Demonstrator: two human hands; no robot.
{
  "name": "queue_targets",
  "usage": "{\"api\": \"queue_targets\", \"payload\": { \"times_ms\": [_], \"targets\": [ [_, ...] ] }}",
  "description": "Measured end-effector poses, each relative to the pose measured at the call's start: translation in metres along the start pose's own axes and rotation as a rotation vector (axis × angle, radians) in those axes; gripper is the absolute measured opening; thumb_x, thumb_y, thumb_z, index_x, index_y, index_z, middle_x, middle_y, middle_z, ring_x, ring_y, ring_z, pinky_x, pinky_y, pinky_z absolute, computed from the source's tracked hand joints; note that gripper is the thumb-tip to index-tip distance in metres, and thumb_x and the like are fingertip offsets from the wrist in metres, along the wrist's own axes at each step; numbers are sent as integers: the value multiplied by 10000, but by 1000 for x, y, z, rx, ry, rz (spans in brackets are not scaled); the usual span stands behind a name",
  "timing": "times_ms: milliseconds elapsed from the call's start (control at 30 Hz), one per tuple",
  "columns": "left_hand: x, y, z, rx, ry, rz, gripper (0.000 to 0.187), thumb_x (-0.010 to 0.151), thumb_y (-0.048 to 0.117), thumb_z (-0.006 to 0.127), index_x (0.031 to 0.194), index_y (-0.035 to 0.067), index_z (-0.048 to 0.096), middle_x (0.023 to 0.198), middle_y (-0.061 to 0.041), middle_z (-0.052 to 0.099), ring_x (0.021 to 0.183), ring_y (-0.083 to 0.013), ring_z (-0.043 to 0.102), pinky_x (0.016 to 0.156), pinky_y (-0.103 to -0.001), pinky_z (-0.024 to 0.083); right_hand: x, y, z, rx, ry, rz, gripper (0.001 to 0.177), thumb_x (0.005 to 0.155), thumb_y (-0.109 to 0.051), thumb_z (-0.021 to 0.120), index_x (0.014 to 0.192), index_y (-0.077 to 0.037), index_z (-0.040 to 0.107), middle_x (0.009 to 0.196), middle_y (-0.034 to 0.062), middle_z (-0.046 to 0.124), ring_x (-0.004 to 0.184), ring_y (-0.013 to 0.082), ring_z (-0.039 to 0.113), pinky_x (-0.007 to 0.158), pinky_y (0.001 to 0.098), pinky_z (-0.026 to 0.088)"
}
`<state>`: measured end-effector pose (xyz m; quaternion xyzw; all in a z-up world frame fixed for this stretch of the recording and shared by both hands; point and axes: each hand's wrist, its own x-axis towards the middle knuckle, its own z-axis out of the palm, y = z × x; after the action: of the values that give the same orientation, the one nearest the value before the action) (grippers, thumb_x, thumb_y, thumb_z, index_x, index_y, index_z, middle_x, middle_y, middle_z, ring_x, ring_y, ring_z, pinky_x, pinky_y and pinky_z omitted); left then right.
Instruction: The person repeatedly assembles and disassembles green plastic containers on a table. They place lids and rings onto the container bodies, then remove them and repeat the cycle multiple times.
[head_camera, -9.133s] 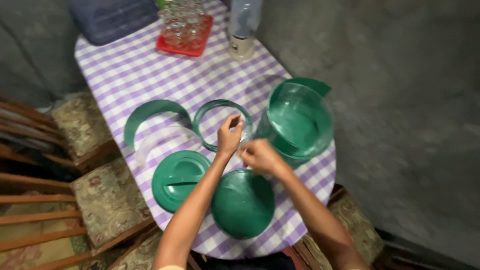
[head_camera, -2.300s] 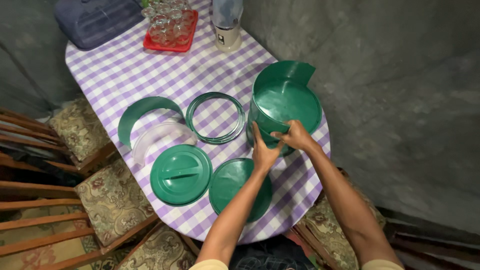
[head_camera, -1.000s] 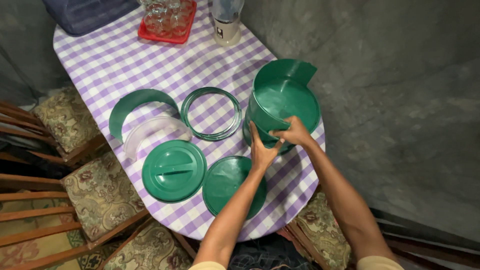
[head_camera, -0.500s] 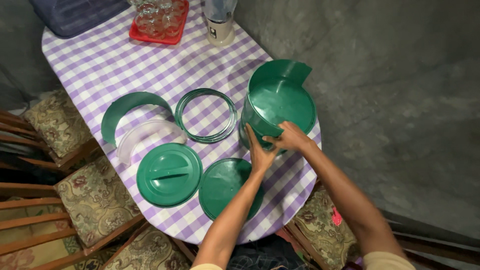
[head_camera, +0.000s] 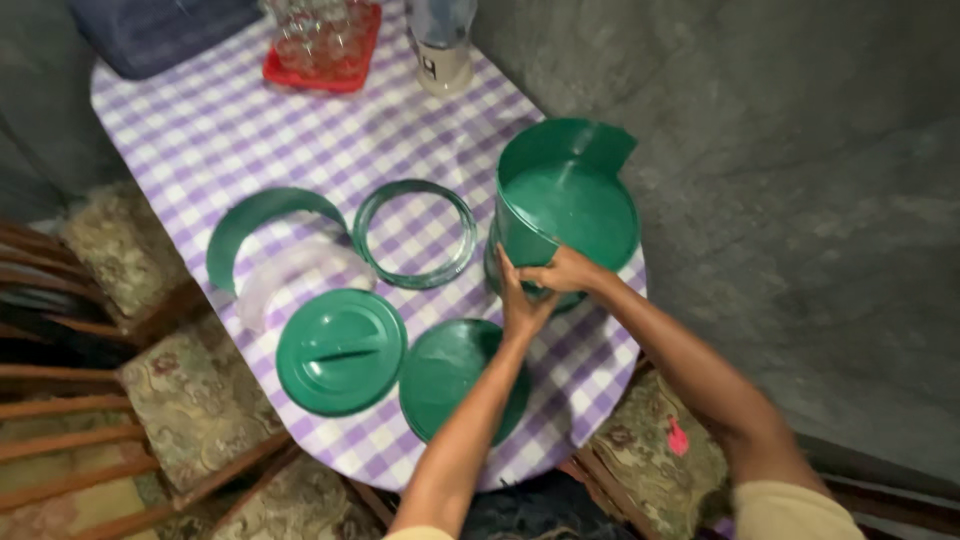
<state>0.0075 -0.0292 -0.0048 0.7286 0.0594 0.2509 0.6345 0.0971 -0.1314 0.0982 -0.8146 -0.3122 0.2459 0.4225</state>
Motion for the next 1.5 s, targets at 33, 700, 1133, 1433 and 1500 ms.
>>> {"api": "queue_targets", "payload": {
  "times_ms": [33,700,1133,1433,1500],
  "targets": [
    [-6,-1,0,19,-1,5,1355,657,308,922,1631,-26,42,1664,-321,212,1558,-437,252,1251,-477,273,-1,1,0,-36,-13,-138,329,893,-282,758,1111,-38,722,973,138,765,826,279,734,715,394,596],
    [-10,4,-14,97,-45,66,1286,645,257,947,1585,-11,112,1615,-337,225,1497,-477,280,1193,-490,306,-36,-12,24,-224,510,-129,363,823,-251,872,782,78,725,943,213,758,699,304,756,648,396,568],
    [1,24,-46,142,-27,130,854,830,119,689,1591,-5,322,1593,-277,420,1500,-432,397,1256,-463,310,-108,8,-40,-86,183,70,394,756,-258,888,1045,-8,791,1012,116,808,874,218,745,801,375,589],
    [1,43,-47,95,-137,149,905,867,190,764,1599,-24,277,1631,-288,357,1526,-420,361,1238,-442,319,-121,-74,-62,-269,406,-120,492,695,-334,915,1039,-29,739,1037,146,768,980,267,734,866,402,560],
    [1,43,-48,69,-145,150,910,870,195,759,1600,-28,263,1634,-289,346,1527,-417,357,1234,-441,323,-103,-98,-50,-393,354,2,522,681,-354,908,1052,-38,722,933,150,773,884,290,757,793,411,580]
  ]
}}
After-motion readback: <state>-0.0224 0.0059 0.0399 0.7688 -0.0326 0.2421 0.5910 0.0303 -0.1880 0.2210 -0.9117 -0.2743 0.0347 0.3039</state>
